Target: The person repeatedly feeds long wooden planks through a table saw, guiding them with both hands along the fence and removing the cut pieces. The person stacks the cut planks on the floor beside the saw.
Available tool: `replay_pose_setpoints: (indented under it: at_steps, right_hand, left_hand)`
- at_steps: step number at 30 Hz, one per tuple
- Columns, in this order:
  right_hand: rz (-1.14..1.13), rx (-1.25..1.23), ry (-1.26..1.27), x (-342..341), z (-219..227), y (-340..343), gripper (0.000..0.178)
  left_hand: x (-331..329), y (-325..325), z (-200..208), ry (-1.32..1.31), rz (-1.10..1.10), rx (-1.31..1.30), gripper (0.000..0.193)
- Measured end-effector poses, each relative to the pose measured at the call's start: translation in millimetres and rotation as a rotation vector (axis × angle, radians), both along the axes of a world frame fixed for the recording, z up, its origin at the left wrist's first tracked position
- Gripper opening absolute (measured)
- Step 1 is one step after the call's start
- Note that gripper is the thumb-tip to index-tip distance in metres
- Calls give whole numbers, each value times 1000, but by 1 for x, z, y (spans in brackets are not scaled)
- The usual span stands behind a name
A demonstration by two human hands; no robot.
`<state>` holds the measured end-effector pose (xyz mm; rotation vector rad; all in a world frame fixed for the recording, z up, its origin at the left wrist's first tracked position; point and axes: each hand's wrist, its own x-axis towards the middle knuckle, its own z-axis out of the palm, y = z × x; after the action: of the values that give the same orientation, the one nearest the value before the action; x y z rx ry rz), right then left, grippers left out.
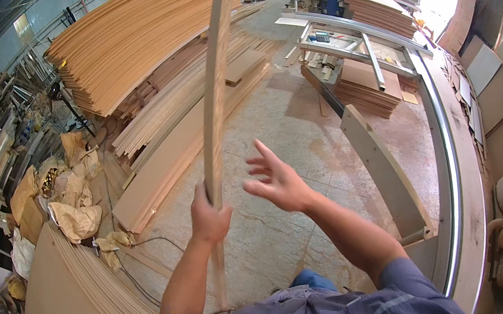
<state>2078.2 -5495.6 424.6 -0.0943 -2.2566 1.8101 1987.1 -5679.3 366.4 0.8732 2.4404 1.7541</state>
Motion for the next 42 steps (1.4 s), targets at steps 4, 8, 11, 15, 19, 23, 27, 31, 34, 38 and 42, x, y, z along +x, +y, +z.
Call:
replay_pose_setpoints:
  at_steps: [4,8,11,15,19,23,27,31,34,38,42]
  right_hand:
    - [72,-379,124,-153,24,-25,98]
    - [-16,-574,46,-256,0,-13,57]
    - [-166,-737,-168,-311,-51,-5,28]
    - [-178,-931,-427,-360,-111,7,22]
    - [-212,-1054,-623,-417,-166,12,22]
    - [-233,-1113,-744,-466,-204,17,24]
    - [-208,-1150,-857,-547,-238,19,25]
    - [-250,-1205,-760,-631,-262,39,25]
    - [-182,-1296,-743,-708,-243,30,26]
    - [-201,-1354,-630,-820,-248,91,28]
    - [-307,-1353,-508,-921,-251,151,34]
  left_hand:
    - [-10,-63,-31,-140,112,-186,55]
    - [-22,-72,-76,-209,181,-346,59]
    - [-46,-73,-97,-207,256,-473,63]
    - [-73,-77,-119,-378,339,-560,72]
    - [-116,-72,-116,-608,396,-675,76]
    - [-171,-72,-129,-610,352,-769,73]
    - [-262,-75,-127,-816,310,-779,72]
    - [-371,-58,-106,-793,235,-829,71]
    - [-414,-52,-55,-510,331,-956,73]
    - [-510,-82,-41,-314,220,-1014,75]
    - [-577,-75,12,-523,288,-1222,73]
